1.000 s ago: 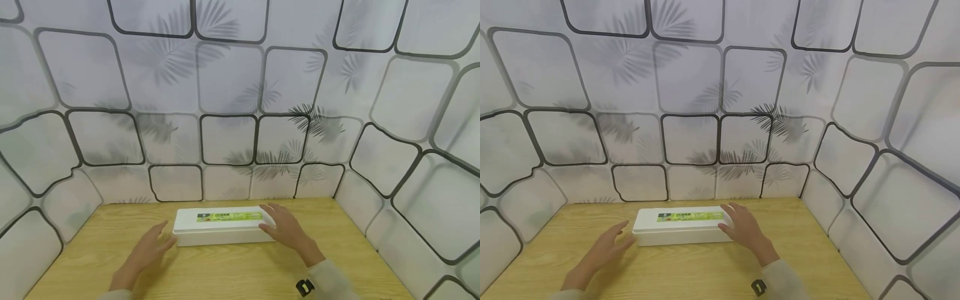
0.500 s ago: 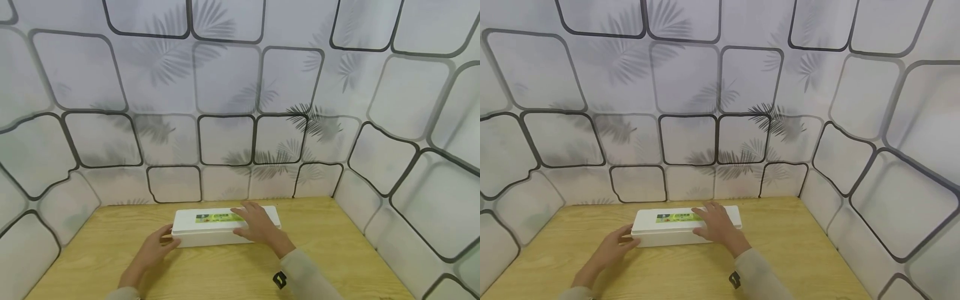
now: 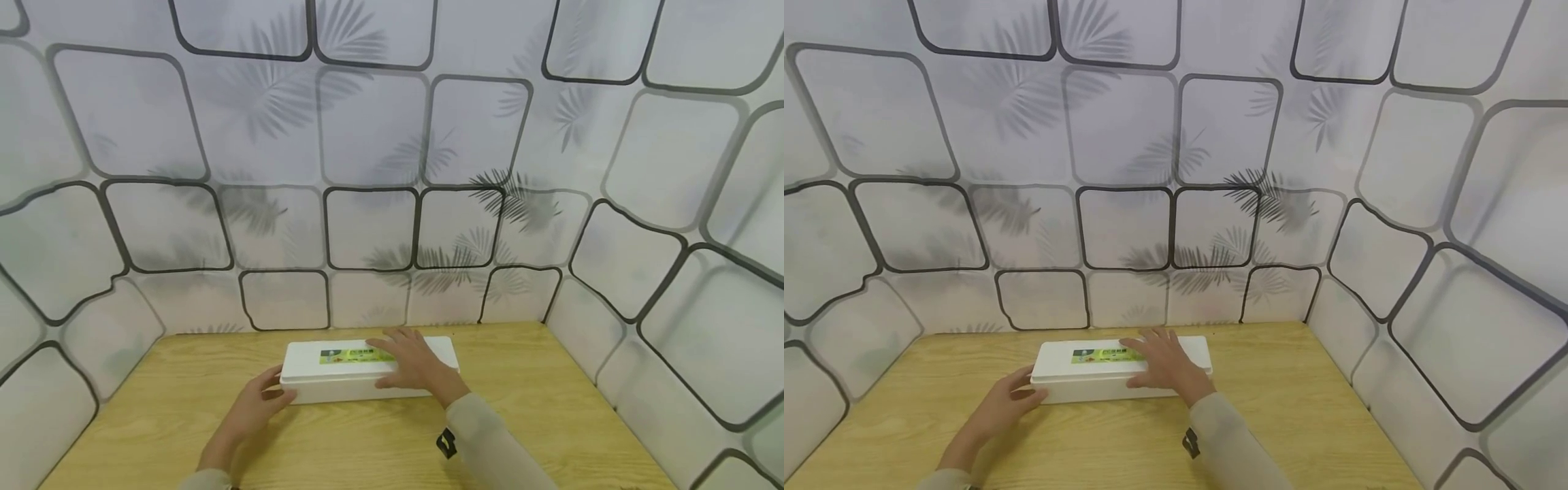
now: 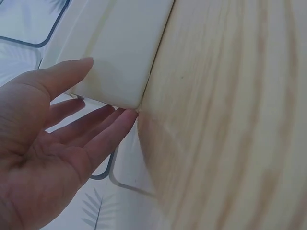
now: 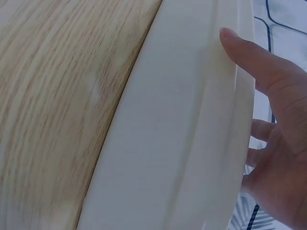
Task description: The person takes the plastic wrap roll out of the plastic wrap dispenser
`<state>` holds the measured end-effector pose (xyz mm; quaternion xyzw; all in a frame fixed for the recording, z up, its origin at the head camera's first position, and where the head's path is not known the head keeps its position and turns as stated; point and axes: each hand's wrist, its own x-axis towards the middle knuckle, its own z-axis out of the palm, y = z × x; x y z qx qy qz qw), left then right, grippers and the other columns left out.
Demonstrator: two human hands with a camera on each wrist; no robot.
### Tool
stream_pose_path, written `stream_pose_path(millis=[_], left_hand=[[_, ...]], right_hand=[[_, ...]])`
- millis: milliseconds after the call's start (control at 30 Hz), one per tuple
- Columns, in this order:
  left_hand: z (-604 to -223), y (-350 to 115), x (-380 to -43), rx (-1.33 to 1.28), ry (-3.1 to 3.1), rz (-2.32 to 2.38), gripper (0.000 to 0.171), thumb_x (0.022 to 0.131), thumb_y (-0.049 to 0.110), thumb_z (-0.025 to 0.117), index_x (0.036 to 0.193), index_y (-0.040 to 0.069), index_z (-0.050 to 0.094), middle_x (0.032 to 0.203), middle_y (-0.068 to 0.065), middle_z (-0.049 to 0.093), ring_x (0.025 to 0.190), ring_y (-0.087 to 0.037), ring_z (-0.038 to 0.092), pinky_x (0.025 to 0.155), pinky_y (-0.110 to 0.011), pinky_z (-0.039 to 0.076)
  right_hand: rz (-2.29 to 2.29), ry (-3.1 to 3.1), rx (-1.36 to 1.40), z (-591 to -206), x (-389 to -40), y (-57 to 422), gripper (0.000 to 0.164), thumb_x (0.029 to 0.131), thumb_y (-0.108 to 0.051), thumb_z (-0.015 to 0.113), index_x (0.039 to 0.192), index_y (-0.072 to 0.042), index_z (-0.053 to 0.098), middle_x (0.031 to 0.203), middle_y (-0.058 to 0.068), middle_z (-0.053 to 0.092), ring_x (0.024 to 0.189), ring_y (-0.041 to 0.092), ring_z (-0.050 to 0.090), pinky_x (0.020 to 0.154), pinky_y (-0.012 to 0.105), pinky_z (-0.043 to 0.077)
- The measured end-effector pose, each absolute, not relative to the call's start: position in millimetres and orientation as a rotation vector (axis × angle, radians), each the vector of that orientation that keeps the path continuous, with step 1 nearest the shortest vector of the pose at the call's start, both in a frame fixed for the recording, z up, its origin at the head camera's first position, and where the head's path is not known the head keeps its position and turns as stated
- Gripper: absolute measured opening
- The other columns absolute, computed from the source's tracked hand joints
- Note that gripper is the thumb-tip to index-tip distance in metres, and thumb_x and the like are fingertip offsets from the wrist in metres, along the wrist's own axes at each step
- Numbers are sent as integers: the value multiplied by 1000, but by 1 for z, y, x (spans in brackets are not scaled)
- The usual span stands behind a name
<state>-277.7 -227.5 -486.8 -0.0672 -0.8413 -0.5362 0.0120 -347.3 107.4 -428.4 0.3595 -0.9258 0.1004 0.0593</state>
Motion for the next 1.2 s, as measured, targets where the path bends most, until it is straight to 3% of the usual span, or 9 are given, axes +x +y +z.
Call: stream_pose_path(millis=[300, 433, 600, 867, 1200], left_hand=[[-485, -232, -277, -201, -2630, -1687, 69, 97, 12, 72, 153, -10, 37, 142, -41, 51, 120, -48, 65, 96, -46, 62], [-483, -232, -275, -182, -2629, -1722, 69, 98, 12, 71, 154, -7, 37, 142, -41, 52, 121, -48, 65, 94, -43, 63], [-480, -231, -273, -156, -2623, -1789, 72, 98, 13, 71, 158, -3, 34, 138, -39, 57, 116, -40, 68, 86, -35, 65], [-481, -228, -273, -130, -2615, -1858, 72, 100, 12, 68, 159, -3, 29, 139, -40, 54, 111, -33, 70, 87, -35, 65], [-477, -224, -273, -136, -2622, -1793, 67, 100, 17, 69, 156, -1, 37, 138, -36, 57, 105, -31, 71, 85, -39, 65]], right_hand=[[308, -2851, 1120, -428, -350, 99, 82, 83, -56, 80, 154, -30, 48, 156, 16, 51, 141, 42, 48, 117, 75, 31], [267, -2862, 1115, -427, -350, 98, 78, 86, -56, 78, 154, -34, 48, 157, 14, 50, 140, 40, 49, 117, 72, 32], [252, -2843, 1143, -425, -349, 100, 73, 87, -54, 76, 153, -35, 50, 157, 13, 49, 139, 40, 50, 115, 67, 38], [450, -2801, 1213, -423, -350, 105, 64, 90, -47, 77, 149, -31, 57, 158, 16, 47, 143, 41, 45, 114, 68, 36], [498, -2695, 1264, -413, -348, 109, 62, 91, -44, 77, 147, -25, 59, 158, 15, 50, 141, 43, 47, 110, 70, 38]])
